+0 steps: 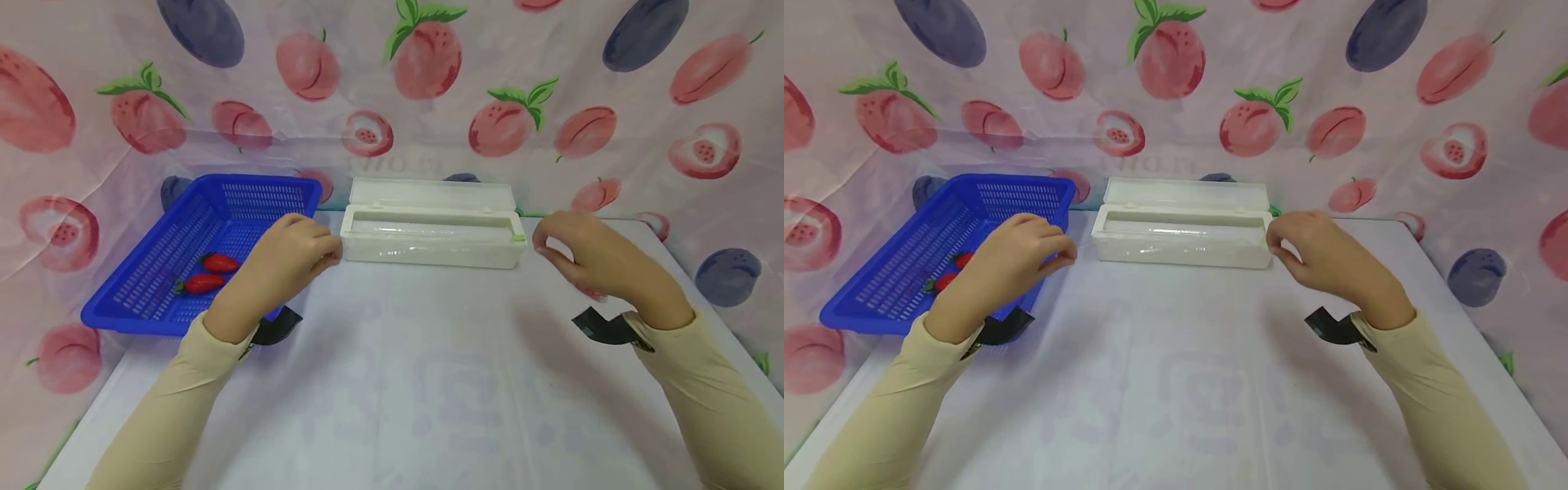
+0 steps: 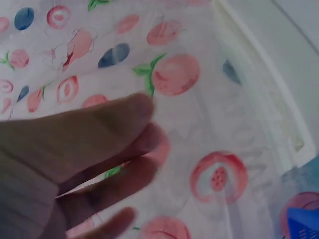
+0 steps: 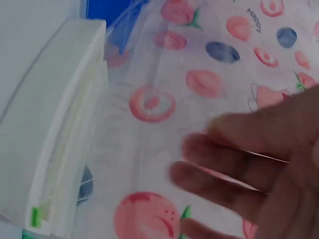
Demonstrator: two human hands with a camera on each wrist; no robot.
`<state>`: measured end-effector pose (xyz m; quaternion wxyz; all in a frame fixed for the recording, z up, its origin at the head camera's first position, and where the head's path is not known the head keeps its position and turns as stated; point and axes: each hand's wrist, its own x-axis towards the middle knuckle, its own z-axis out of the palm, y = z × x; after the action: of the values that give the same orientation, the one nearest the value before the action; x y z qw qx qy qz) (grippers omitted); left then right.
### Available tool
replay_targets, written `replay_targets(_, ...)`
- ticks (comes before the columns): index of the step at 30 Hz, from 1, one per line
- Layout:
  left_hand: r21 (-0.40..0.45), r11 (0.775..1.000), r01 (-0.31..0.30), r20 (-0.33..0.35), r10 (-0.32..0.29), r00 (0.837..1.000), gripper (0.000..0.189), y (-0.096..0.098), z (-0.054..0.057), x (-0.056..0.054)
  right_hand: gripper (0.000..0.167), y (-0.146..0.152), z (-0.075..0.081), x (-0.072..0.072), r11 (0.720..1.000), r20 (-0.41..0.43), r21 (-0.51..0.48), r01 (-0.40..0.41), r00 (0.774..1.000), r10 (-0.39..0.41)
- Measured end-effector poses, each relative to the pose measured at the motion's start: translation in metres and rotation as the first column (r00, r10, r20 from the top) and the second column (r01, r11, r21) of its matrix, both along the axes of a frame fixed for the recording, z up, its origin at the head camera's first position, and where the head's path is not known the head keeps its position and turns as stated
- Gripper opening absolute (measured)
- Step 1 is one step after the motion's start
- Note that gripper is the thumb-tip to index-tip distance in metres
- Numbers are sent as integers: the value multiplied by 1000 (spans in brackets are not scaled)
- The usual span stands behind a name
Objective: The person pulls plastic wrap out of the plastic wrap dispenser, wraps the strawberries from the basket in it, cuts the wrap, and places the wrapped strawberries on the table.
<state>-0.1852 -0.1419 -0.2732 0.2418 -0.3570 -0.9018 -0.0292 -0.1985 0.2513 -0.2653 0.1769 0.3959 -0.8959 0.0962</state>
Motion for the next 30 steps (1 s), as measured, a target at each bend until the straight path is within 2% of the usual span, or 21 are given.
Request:
replay_targets(1, -37, 999, 14, 51, -12, 999, 9, 0, -3, 2, 22, 0, -3, 3, 999, 46, 40, -29, 999, 27)
replay_targets(3, -119, 993, 13, 153, 5, 988, 12, 3, -12, 5, 23, -4, -10, 9, 991, 139, 110, -77, 988, 62)
replay_targets(5, -193, 981, 11, 243, 37, 969, 15, 8, -23, 7, 22, -10, -20, 13, 982, 214, 155, -106, 974, 71)
replay_targets(8, -273, 962, 12, 330, 82, 940, 20, 13, -43, 7, 22, -19, -38, 16, 970, 298, 219, -106, 954, 37)
replay_targets(10, -309, 951, 19, 356, 97, 929, 26, 16, -57, 5, 21, -24, -51, 17, 963, 339, 249, -101, 941, 11)
replay_targets(14, -315, 948, 54, 350, 64, 934, 34, 17, -87, 0, 18, -30, -79, 15, 948, 385, 305, -88, 922, -38)
replay_targets(18, -316, 945, 82, 341, 33, 940, 31, 17, -110, -7, 17, -31, -106, 8, 931, 367, 349, -103, 930, -35)
replay_targets(23, -319, 943, 96, 367, 29, 930, 25, 18, -121, -11, 15, -31, -122, 5, 916, 343, 388, -105, 939, -38)
replay_targets(28, -267, 955, 131, 433, -3, 901, 24, 17, -119, -12, 7, -32, -124, 6, 910, 353, 407, -77, 932, -79)
replay_targets(30, -249, 960, 126, 450, -1, 893, 24, 19, -118, -13, 4, -33, -123, 6, 911, 354, 408, -62, 930, -95)
